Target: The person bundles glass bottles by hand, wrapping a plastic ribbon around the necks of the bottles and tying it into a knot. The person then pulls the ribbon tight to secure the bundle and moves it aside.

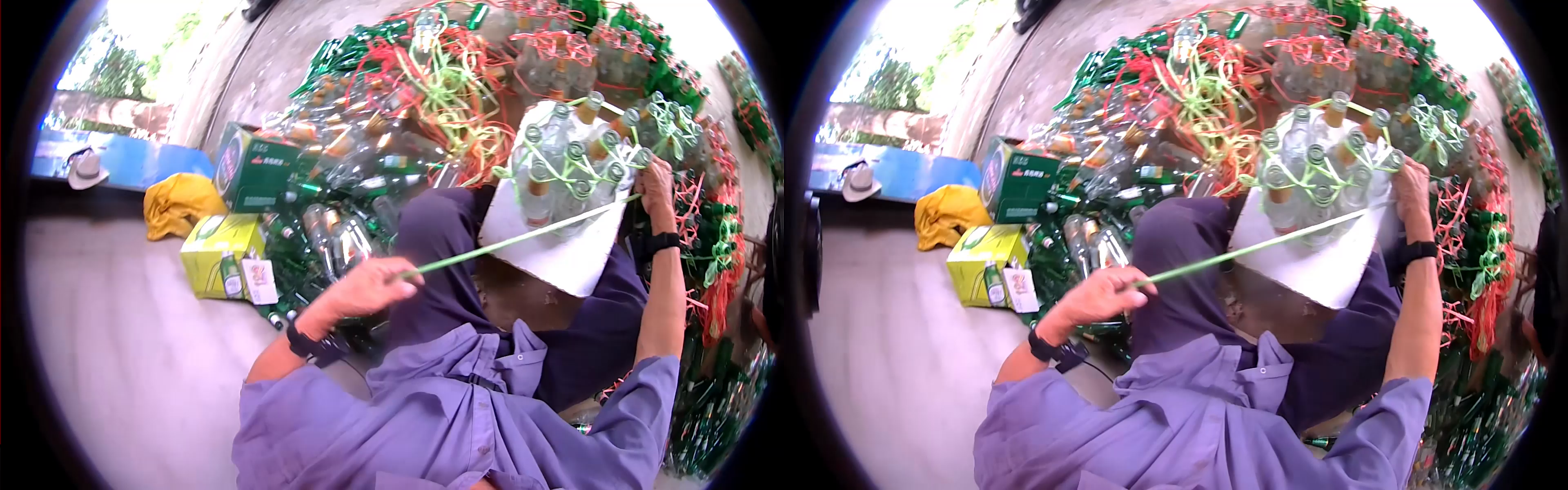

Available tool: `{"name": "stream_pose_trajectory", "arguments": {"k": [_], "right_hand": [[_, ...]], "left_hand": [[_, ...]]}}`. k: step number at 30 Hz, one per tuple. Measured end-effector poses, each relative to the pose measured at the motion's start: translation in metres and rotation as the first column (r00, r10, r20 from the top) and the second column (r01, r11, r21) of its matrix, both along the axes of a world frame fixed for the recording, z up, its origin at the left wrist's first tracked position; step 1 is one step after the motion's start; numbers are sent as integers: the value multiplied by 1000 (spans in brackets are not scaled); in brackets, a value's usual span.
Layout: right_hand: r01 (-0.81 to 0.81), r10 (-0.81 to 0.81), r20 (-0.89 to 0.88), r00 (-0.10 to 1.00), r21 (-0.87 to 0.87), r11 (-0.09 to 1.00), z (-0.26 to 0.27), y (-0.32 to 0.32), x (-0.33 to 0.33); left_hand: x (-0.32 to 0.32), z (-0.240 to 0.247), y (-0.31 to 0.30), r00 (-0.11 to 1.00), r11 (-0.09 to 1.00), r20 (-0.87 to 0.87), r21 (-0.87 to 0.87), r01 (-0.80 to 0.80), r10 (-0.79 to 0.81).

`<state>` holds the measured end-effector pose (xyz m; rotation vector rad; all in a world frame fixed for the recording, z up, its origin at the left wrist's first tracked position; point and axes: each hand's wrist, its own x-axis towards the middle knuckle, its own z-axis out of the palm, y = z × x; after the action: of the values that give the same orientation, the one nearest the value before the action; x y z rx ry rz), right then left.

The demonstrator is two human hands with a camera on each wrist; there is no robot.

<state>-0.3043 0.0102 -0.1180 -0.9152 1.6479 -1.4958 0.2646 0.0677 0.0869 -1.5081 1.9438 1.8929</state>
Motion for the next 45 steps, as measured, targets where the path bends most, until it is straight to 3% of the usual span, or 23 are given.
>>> {"name": "stream_pose_trajectory", "arguments": {"k": [1,3,5,7,9,12,15,17,18,19,21,23,25,27,28,31,32,35,39,41,43,44,45], "right_hand": [[105,-126,195,973,114,988,22,4,15],[63,-85,275,958,87,994,4,5,1],[61,-87,268,960,106,993,10,6,4],[56,-86,259,962,121,991,8,5,1],[71,-94,282,955,93,993,3,5,-1],[45,-77,310,948,109,993,-11,2,-15],[35,-70,299,952,122,992,-26,-1,-30],[41,-75,275,958,128,991,-35,-3,-39],[53,-98,284,954,163,985,-21,-3,-29],[34,-75,254,964,163,986,-34,-5,-42],[-13,-21,262,965,127,992,-54,-8,-62],[21,-55,209,976,160,987,-60,-9,-68],[51,-93,224,970,186,981,-55,-9,-64],[37,-80,220,972,191,981,-48,-8,-63],[31,-73,214,974,190,981,-47,-8,-61],[20,-46,134,990,190,982,-48,-6,-60],[19,-45,132,990,193,981,-47,-6,-60],[65,-91,128,988,198,978,-50,-6,-59],[65,-92,133,987,195,979,-53,-8,-66],[88,-117,129,985,208,974,-51,-9,-61],[91,-126,170,977,199,976,-39,-6,-52],[97,-134,189,973,193,976,-38,-6,-50],[94,-132,187,973,197,976,-48,-7,-60]], "left_hand": [[22,-2,-5,997,993,-10,83,-80,81],[56,-19,-8,977,972,-57,130,-198,207],[86,-54,-5,961,965,-109,106,-241,253],[123,-100,1,985,984,-39,-47,-170,169],[131,-127,22,941,937,-39,112,-331,337],[143,-183,52,943,944,91,44,-326,321],[142,-224,80,911,911,1,17,-412,412],[150,-254,85,950,942,72,-172,-290,305],[142,-240,84,807,808,-31,21,-589,589],[149,-235,80,802,802,-29,15,-597,597],[167,-225,62,835,804,-27,-253,-538,550],[142,-148,32,629,616,-108,-132,-777,770],[158,-122,10,712,649,-281,-293,-702,644],[131,-71,-4,719,618,-207,-389,-683,664],[150,-82,-11,580,562,-334,-160,-812,743],[146,-80,-18,611,564,-406,-243,-789,680],[139,-82,-18,447,478,-450,-51,-877,773],[125,-91,-16,477,503,-455,-70,-861,752],[103,-87,-13,378,438,-366,93,-894,850],[108,-104,-7,394,454,-359,97,-885,846],[104,-113,11,461,480,-174,82,-874,870],[112,-141,25,730,677,-262,-273,-684,631],[109,-151,43,501,512,-130,69,-856,855]]}}
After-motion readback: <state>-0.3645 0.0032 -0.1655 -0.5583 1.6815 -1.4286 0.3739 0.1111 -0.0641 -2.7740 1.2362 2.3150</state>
